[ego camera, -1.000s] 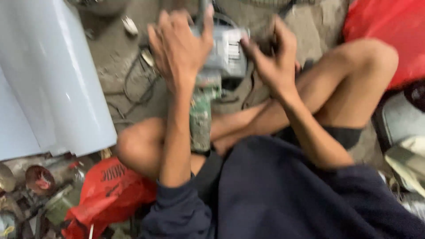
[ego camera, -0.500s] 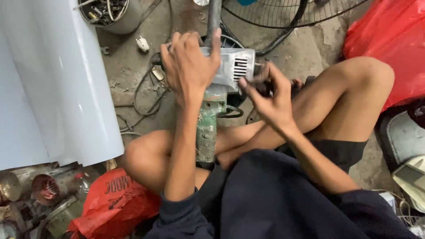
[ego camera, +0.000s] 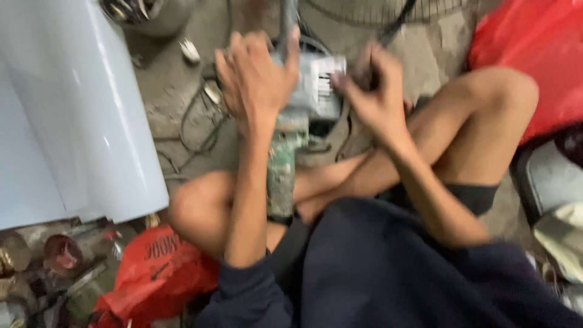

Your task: Repairing a power tool motor by inspecting and manipulating its internal components while sitting on the floor.

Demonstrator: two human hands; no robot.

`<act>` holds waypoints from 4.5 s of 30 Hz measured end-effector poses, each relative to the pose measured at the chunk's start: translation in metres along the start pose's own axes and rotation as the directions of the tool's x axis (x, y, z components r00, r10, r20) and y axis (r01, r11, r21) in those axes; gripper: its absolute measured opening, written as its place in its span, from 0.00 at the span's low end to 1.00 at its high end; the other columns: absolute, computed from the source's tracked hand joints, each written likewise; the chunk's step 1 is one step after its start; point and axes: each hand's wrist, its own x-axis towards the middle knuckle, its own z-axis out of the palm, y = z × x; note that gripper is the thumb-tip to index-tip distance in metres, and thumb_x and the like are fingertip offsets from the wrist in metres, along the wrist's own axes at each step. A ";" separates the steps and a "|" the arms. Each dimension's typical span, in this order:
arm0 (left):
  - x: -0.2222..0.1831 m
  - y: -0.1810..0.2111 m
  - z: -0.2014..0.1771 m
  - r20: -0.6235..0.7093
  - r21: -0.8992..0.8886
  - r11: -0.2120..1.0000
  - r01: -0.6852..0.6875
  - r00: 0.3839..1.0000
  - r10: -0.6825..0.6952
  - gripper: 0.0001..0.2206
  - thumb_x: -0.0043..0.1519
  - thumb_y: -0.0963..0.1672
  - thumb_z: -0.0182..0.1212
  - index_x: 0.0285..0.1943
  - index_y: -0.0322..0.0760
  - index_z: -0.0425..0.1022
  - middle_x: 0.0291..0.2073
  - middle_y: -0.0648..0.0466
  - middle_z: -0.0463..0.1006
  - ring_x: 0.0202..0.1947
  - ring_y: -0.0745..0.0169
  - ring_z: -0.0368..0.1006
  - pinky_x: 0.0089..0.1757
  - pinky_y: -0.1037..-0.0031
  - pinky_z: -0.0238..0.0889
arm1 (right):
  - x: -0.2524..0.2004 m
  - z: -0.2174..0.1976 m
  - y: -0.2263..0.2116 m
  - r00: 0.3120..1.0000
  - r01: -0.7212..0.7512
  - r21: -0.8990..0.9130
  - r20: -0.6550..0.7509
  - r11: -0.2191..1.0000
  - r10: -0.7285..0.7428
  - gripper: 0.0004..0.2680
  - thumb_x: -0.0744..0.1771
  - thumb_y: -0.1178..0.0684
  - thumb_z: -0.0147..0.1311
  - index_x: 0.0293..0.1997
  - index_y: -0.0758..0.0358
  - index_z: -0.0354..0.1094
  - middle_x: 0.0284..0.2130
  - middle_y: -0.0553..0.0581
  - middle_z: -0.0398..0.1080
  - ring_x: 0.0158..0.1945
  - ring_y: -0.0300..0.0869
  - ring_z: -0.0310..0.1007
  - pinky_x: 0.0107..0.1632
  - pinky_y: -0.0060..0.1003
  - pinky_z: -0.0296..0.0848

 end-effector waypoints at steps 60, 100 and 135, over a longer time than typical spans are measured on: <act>0.019 0.013 -0.058 0.136 -0.124 0.960 -0.253 0.954 0.269 0.25 0.78 0.55 0.66 0.36 0.31 0.82 0.35 0.43 0.84 0.42 0.40 0.75 0.57 0.53 0.63 | 0.051 -0.065 -0.058 0.850 0.013 -0.147 0.523 0.989 0.067 0.10 0.63 0.65 0.81 0.42 0.69 0.82 0.42 0.57 0.77 0.47 0.44 0.76 0.54 0.37 0.77; 0.018 0.002 -0.023 0.077 -0.077 0.968 -0.240 0.966 0.245 0.30 0.75 0.59 0.62 0.32 0.31 0.85 0.32 0.39 0.87 0.35 0.42 0.75 0.51 0.51 0.66 | 0.069 -0.054 -0.050 0.763 0.043 -0.355 0.615 0.934 0.199 0.12 0.72 0.55 0.75 0.39 0.63 0.69 0.29 0.51 0.73 0.25 0.37 0.66 0.28 0.31 0.68; 0.018 -0.001 -0.015 0.091 -0.058 0.976 -0.212 0.972 0.216 0.28 0.76 0.58 0.61 0.31 0.36 0.85 0.30 0.44 0.85 0.32 0.49 0.74 0.49 0.53 0.65 | 0.073 -0.022 -0.038 0.814 -0.147 -0.162 0.540 0.976 0.213 0.16 0.71 0.55 0.77 0.34 0.57 0.64 0.29 0.46 0.67 0.31 0.32 0.63 0.38 0.27 0.65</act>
